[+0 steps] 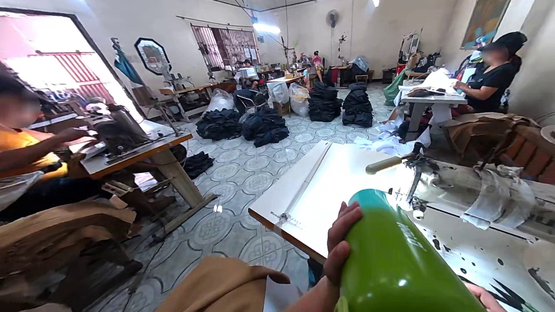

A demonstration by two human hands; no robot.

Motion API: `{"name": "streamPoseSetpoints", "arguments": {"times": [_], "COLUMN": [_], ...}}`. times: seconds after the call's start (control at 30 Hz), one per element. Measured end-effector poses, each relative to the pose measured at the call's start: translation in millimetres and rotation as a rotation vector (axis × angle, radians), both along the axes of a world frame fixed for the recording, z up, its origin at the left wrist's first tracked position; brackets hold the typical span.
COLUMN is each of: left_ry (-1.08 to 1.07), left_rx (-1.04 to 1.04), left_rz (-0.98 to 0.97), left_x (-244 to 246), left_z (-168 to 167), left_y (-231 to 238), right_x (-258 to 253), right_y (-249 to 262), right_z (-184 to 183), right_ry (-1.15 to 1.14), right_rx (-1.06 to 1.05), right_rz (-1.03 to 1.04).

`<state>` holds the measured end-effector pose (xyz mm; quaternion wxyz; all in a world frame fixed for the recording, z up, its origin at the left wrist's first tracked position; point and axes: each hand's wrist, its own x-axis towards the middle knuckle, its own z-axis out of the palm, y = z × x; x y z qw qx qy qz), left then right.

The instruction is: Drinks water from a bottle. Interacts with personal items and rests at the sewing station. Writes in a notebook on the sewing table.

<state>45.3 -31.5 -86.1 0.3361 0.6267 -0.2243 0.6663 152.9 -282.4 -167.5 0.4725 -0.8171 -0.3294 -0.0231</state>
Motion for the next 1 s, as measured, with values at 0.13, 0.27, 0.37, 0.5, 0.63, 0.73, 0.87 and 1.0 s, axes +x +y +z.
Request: {"name": "streamPoseSetpoints", "arguments": {"times": [0.13, 0.27, 0.37, 0.5, 0.63, 0.73, 0.87, 1.0], "left_ry": [0.215, 0.894, 1.154, 0.848, 0.839, 0.856, 0.925, 0.982], "left_rx": [-0.125, -0.324, -0.469, -0.368, -0.401, -0.412, -0.452, -0.490], "left_rz": [-0.413, -0.347, -0.461, -0.631, -0.661, -0.617, -0.603, -0.539], "left_x": [-6, -63, -47, -3, 5, 9, 9, 10], "left_z": [9, 87, 64, -44, -54, -57, -58, -63], "left_y": [-15, -64, -76, -66, -64, -64, -65, -68], "right_x": [9, 6, 3, 8, 17, 20, 22, 18], "right_y": [3, 35, 55, 70, 70, 69, 66, 70], "right_z": [32, 141, 187, 214, 204, 194, 179, 157], "right_ry": [-0.126, -0.129, 0.061, 0.172, 0.107, 0.066, 0.066, 0.027], "right_rx": [0.389, 0.457, 0.344, 0.278, 0.559, 0.650, 0.556, 0.679], "right_rz": [0.215, 0.516, 0.643, 0.687, 0.623, 0.592, 0.606, 0.397]}}
